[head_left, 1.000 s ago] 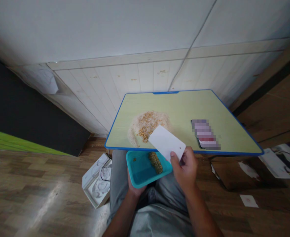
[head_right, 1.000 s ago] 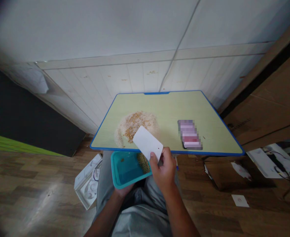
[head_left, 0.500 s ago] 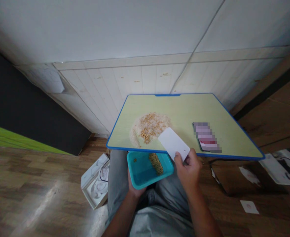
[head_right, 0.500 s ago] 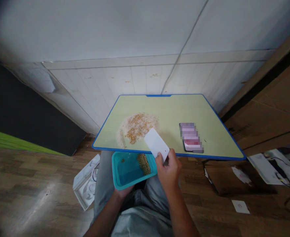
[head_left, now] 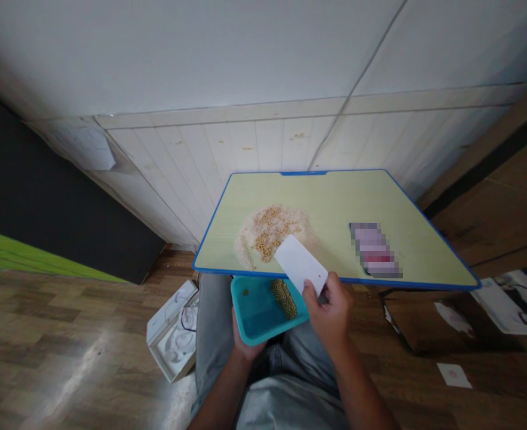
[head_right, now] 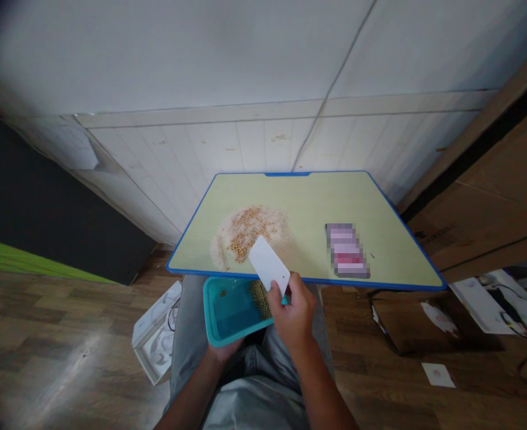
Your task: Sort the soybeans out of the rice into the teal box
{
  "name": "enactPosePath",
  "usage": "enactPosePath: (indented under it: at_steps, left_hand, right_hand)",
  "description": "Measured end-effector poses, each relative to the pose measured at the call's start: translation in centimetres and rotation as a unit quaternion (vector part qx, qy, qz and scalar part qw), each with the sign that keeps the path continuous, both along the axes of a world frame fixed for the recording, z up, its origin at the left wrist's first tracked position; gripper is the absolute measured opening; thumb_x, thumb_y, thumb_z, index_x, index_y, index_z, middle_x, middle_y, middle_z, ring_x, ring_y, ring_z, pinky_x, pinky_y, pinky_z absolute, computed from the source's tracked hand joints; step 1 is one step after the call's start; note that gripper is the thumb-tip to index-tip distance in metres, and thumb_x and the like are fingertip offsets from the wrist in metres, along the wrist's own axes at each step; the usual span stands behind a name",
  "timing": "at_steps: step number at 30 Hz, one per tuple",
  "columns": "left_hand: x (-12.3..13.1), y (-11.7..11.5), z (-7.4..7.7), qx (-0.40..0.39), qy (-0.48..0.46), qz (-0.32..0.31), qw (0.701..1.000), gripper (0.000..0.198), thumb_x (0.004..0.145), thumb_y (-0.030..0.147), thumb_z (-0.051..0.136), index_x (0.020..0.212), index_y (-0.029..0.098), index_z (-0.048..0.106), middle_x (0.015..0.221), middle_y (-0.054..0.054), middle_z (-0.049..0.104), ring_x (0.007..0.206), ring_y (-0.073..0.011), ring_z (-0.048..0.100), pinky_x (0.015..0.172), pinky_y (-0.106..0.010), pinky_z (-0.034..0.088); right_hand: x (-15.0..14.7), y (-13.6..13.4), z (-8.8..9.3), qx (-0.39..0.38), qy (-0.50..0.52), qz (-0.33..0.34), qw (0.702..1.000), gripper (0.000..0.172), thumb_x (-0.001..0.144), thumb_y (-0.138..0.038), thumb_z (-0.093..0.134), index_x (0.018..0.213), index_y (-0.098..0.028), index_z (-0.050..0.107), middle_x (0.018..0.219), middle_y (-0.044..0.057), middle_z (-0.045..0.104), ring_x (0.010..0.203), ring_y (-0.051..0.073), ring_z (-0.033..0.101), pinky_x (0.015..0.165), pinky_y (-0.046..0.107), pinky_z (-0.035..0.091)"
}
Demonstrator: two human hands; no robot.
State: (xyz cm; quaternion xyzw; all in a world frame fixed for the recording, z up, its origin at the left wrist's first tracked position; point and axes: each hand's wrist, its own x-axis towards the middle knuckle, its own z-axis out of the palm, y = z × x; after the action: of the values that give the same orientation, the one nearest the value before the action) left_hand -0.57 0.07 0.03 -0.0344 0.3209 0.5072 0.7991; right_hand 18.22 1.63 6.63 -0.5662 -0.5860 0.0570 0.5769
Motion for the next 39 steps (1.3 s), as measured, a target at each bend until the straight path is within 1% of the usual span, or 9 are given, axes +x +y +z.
enactPosePath:
  at_steps: [4,7,15,20,27,32,35,37,39]
  left_hand:
    - [0.0,0.0,1.0,0.006,0.014,-0.013,1.000,0.064,0.112,0.044,0.028,0.108,0.026,0.089,0.122,-0.003,0.088,0.160,-0.0347,0.050,0.139,-0.056,0.030]
    - [0.0,0.0,1.1,0.023,0.015,-0.016,0.999,0.064,0.112,0.040,0.026,0.113,0.026,0.088,0.129,-0.001,0.086,0.162,-0.0332,0.047,0.139,-0.057,0.029]
    - [0.2,0.0,1.1,0.017,0.012,-0.006,1.000,0.067,0.113,0.046,0.026,0.110,0.025,0.089,0.126,-0.001,0.087,0.164,-0.0358,0.044,0.138,-0.060,0.030]
    - [0.3,0.0,1.5,0.040,-0.002,-0.009,0.999,0.064,0.112,0.051,0.029,0.117,0.023,0.087,0.136,-0.002,0.084,0.163,-0.0375,0.046,0.138,-0.061,0.029]
    - [0.1,-0.1,1.1,0.014,0.014,-0.003,1.000,0.057,0.110,0.051,0.034,0.119,0.028,0.085,0.135,-0.001,0.084,0.165,-0.0358,0.042,0.139,-0.058,0.031]
    - [-0.6,-0.4,-0.4,0.009,0.037,-0.019,0.999,0.056,0.109,0.055,0.037,0.129,0.027,0.082,0.140,-0.001,0.082,0.168,-0.0337,0.036,0.140,-0.054,0.029]
    - [-0.7,-0.5,-1.5,0.013,0.047,-0.031,0.998,0.057,0.108,0.056,0.037,0.116,0.028,0.087,0.129,0.000,0.086,0.168,-0.0323,0.036,0.139,-0.050,0.031]
    - [-0.5,-0.4,-1.6,0.019,0.039,-0.028,0.999,0.060,0.109,0.057,0.035,0.110,0.030,0.089,0.127,0.001,0.087,0.166,-0.0331,0.040,0.138,-0.051,0.034]
    - [-0.1,-0.3,-1.2,0.044,0.025,-0.030,0.998,0.059,0.108,0.059,0.036,0.117,0.031,0.088,0.136,0.001,0.084,0.165,-0.0346,0.042,0.137,-0.052,0.036]
  right_hand:
    - [-0.3,0.2,-0.1,-0.012,0.006,-0.009,1.000,0.026,0.092,-0.027,0.067,0.076,-0.026,0.047,0.058,-0.008,0.053,0.048,0.012,0.053,0.048,0.021,0.038]
    - [0.2,0.5,-0.7,-0.028,0.024,-0.036,0.999,0.025,0.091,-0.030,0.068,0.076,-0.026,0.048,0.059,-0.007,0.056,0.050,0.013,0.055,0.050,0.022,0.040]
    - [1.7,1.1,-0.6,-0.057,0.049,-0.095,0.993,0.026,0.090,-0.036,0.070,0.075,-0.026,0.051,0.058,-0.005,0.059,0.050,0.015,0.056,0.051,0.025,0.040]
    - [2.2,1.2,-0.6,-0.054,0.054,-0.104,0.992,0.027,0.089,-0.037,0.071,0.074,-0.026,0.051,0.058,-0.005,0.058,0.050,0.015,0.055,0.052,0.025,0.041]
    - [2.4,1.4,0.2,0.022,0.149,-0.102,0.983,0.021,0.090,-0.034,0.075,0.084,-0.023,0.058,0.072,0.000,0.068,0.064,0.017,0.066,0.058,0.025,0.050]
    - [3.5,3.8,1.5,0.074,0.201,-0.094,0.972,0.021,0.090,-0.038,0.073,0.094,-0.023,0.059,0.081,0.003,0.067,0.073,0.018,0.068,0.062,0.025,0.054]
    - [4.5,6.5,1.4,0.103,0.214,-0.083,0.968,0.031,0.087,-0.038,0.075,0.107,-0.022,0.057,0.093,0.007,0.071,0.081,0.021,0.072,0.068,0.028,0.057]
    - [5.0,8.3,1.2,0.095,0.230,-0.029,0.968,0.053,0.087,-0.037,0.074,0.132,-0.021,0.052,0.105,0.012,0.076,0.090,0.024,0.077,0.074,0.032,0.061]
    - [5.3,9.8,1.1,0.064,0.224,0.027,0.972,0.078,0.088,-0.038,0.074,0.155,-0.019,0.039,0.112,0.014,0.078,0.095,0.027,0.078,0.079,0.037,0.063]
